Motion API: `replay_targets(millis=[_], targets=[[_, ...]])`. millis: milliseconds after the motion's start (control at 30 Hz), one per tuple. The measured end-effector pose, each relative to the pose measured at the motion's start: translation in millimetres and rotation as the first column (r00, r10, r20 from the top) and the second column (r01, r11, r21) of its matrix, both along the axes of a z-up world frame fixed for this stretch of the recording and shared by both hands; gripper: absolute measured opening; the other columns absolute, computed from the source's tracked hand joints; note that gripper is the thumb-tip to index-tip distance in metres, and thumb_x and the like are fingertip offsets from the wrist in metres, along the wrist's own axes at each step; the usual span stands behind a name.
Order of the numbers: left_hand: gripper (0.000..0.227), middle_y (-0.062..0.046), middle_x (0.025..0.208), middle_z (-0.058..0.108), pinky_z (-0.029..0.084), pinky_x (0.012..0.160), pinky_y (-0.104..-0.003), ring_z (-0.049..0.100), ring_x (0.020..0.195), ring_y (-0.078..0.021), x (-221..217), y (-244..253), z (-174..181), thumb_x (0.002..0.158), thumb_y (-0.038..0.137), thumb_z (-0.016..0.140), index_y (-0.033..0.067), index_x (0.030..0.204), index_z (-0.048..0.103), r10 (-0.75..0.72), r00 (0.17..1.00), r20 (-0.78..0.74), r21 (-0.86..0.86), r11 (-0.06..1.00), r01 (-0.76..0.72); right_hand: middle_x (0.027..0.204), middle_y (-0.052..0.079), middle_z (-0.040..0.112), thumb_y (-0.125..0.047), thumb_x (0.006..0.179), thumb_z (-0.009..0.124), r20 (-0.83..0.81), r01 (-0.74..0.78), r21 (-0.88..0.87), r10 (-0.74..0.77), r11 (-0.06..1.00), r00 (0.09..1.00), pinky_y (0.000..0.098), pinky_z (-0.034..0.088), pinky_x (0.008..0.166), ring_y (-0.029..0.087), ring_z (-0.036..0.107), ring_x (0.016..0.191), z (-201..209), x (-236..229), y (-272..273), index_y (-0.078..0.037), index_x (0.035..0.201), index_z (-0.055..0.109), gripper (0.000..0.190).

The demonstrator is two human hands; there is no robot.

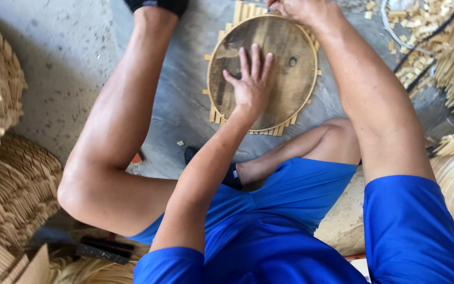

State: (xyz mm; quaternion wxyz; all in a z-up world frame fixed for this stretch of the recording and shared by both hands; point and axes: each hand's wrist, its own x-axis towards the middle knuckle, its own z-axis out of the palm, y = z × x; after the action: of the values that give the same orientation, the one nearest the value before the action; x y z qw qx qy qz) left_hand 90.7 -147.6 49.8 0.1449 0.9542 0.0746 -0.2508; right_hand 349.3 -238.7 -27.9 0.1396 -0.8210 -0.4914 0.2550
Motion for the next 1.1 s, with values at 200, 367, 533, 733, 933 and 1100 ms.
replay_targets(millis=[200, 367, 533, 733, 933, 1100], targets=[[0.110, -0.019, 0.169, -0.007, 0.032, 0.103, -0.084, -0.002, 0.153, -0.0505, 5, 4, 13, 0.083, 0.044, 0.076, 0.0239, 0.165, 0.006, -0.060, 0.995, -0.078, 0.014, 0.998, 0.061, 0.100, 0.012, 0.074, -0.025, 0.106, 0.070, 0.096, 0.142, 0.101, -0.152, 0.985, 0.984, 0.0462, 0.056, 0.078, 0.033, 0.071, 0.090, 21, -14, -65, -0.011, 0.114, 0.076, 0.017], [0.141, -0.020, 0.169, -0.008, 0.035, 0.101, -0.084, -0.001, 0.153, -0.0517, 6, 4, 10, 0.062, 0.053, 0.093, 0.0261, 0.165, -0.001, -0.086, 0.995, -0.047, 0.065, 0.994, 0.089, 0.092, 0.012, 0.072, -0.022, 0.098, 0.075, 0.184, 0.278, 0.187, -0.312, 0.942, 0.932, 0.0479, 0.054, 0.076, 0.035, 0.069, 0.086, 43, -51, -109, -0.011, 0.099, 0.076, 0.011], [0.150, -0.021, 0.169, -0.012, 0.033, 0.103, -0.082, -0.003, 0.153, -0.0516, 6, 2, 11, 0.059, 0.056, 0.095, 0.0234, 0.164, -0.006, -0.100, 0.988, -0.117, 0.041, 0.994, 0.106, 0.091, 0.011, 0.071, -0.017, 0.097, 0.076, 0.141, 0.440, 0.267, -0.486, 0.858, 0.862, 0.0469, 0.055, 0.077, 0.035, 0.069, 0.085, 51, -95, -144, -0.011, 0.099, 0.075, 0.006], [0.151, -0.019, 0.169, -0.013, 0.035, 0.104, -0.080, -0.003, 0.154, -0.0486, 7, 2, 19, 0.058, 0.055, 0.097, 0.0248, 0.165, -0.005, -0.090, 0.987, -0.130, 0.059, 0.993, 0.099, 0.091, 0.010, 0.072, -0.014, 0.099, 0.072, 0.081, 0.570, 0.217, -0.597, 0.792, 0.798, 0.0448, 0.055, 0.073, 0.031, 0.070, 0.081, 50, -126, -161, -0.010, 0.098, 0.075, 0.005], [0.151, -0.019, 0.169, -0.012, 0.038, 0.103, -0.079, -0.001, 0.155, -0.0490, 6, 0, 25, 0.056, 0.055, 0.097, 0.0267, 0.165, -0.004, -0.088, 0.990, -0.114, 0.071, 0.993, 0.097, 0.091, 0.012, 0.074, -0.013, 0.094, 0.073, 0.102, 0.551, 0.259, -0.589, 0.794, 0.801, 0.0454, 0.054, 0.076, 0.033, 0.070, 0.086, 52, -143, -176, -0.008, 0.097, 0.074, 0.005], [0.152, -0.019, 0.169, -0.012, 0.038, 0.103, -0.078, -0.001, 0.154, -0.0490, 2, -1, 24, 0.054, 0.055, 0.098, 0.0270, 0.165, -0.003, -0.089, 0.989, -0.117, 0.077, 0.992, 0.098, 0.093, 0.013, 0.074, -0.012, 0.096, 0.071, 0.039, 0.635, 0.258, -0.665, 0.728, 0.746, 0.0466, 0.053, 0.077, 0.035, 0.069, 0.087, 46, -166, -184, -0.009, 0.101, 0.074, 0.007]])
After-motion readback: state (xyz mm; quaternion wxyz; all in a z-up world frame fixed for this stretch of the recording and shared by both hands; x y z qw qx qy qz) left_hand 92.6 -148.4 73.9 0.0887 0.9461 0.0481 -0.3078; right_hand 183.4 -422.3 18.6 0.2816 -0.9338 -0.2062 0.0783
